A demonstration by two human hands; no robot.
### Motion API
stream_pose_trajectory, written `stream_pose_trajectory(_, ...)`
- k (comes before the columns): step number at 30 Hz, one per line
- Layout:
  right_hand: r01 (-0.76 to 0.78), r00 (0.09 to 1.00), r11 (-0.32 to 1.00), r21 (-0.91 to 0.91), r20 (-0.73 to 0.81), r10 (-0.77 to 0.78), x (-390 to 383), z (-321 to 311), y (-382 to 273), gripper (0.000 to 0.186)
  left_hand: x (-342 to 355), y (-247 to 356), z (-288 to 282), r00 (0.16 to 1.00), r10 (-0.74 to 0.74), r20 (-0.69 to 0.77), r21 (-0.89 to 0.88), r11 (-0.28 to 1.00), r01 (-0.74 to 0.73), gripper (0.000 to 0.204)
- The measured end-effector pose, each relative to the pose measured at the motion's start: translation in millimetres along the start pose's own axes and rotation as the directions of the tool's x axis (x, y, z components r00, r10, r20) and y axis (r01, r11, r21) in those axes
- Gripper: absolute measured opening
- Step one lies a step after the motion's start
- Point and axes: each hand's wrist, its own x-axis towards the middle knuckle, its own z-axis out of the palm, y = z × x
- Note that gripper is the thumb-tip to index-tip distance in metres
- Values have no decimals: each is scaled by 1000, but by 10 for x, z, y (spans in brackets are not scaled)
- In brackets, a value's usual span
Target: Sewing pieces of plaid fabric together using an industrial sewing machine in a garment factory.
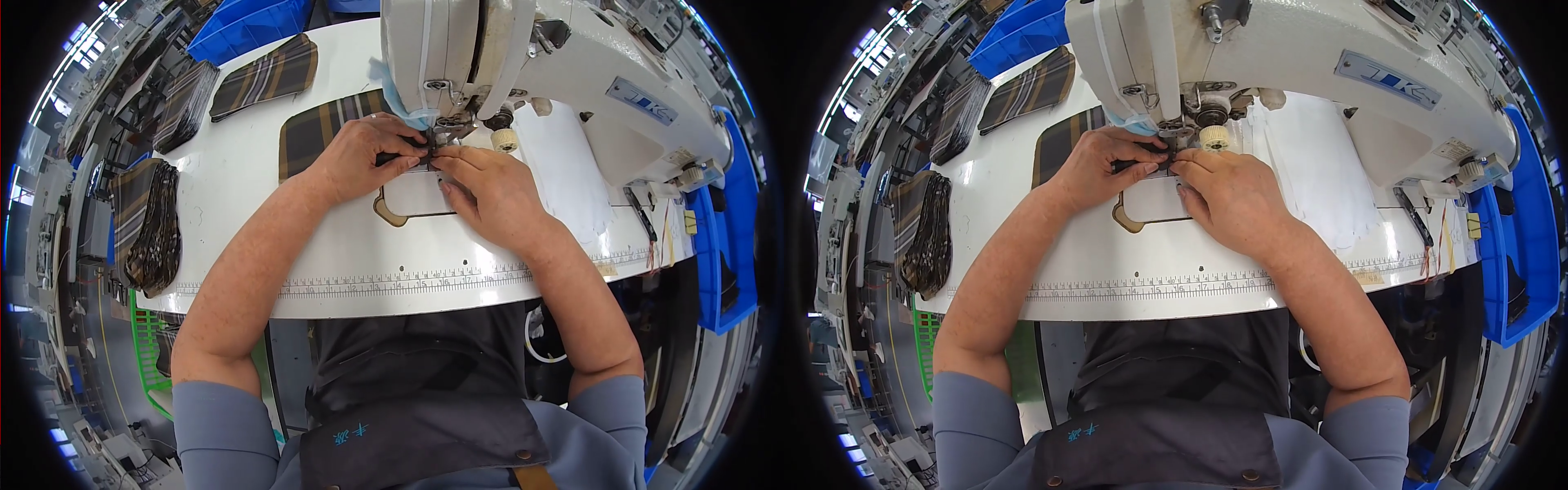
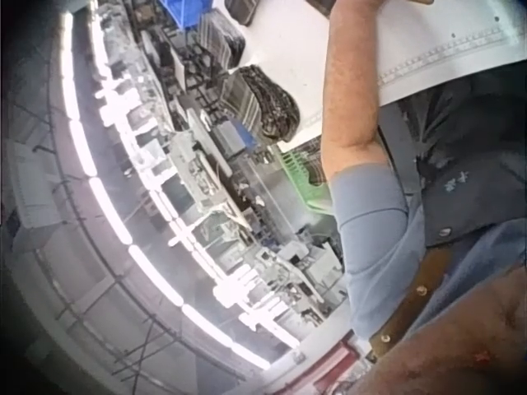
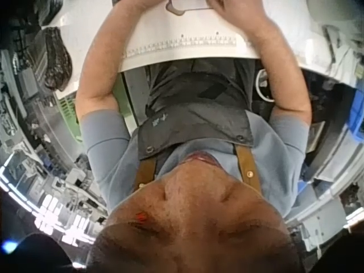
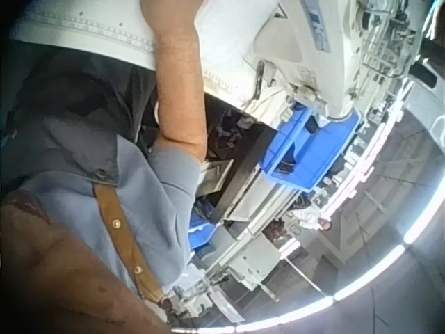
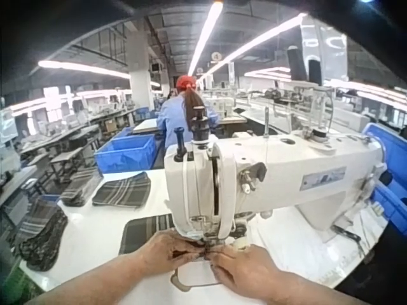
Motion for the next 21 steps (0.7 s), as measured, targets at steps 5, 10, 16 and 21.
stream_pose_trajectory(5, 17, 999, 1000, -6, -36, -17, -20, 20, 23, 24, 30, 151, -62, 993, 66, 97, 279, 956, -91, 20)
stream_pose_trajectory(10, 9, 1000, 1000, -18, -15, -9, -21, 11, 22, 23, -47, 287, 15, 993, 16, 113, 341, 938, -54, 36)
stream_pose_trajectory(16, 42, 999, 999, -8, -30, -43, -26, 41, 31, 27, -343, 406, 129, 996, 15, 92, 392, 918, -50, 76)
stream_pose_trajectory(21, 31, 999, 999, -16, -21, -31, -49, -1, 36, 31, -684, 742, 194, 980, -16, 197, 371, 927, -60, 90)
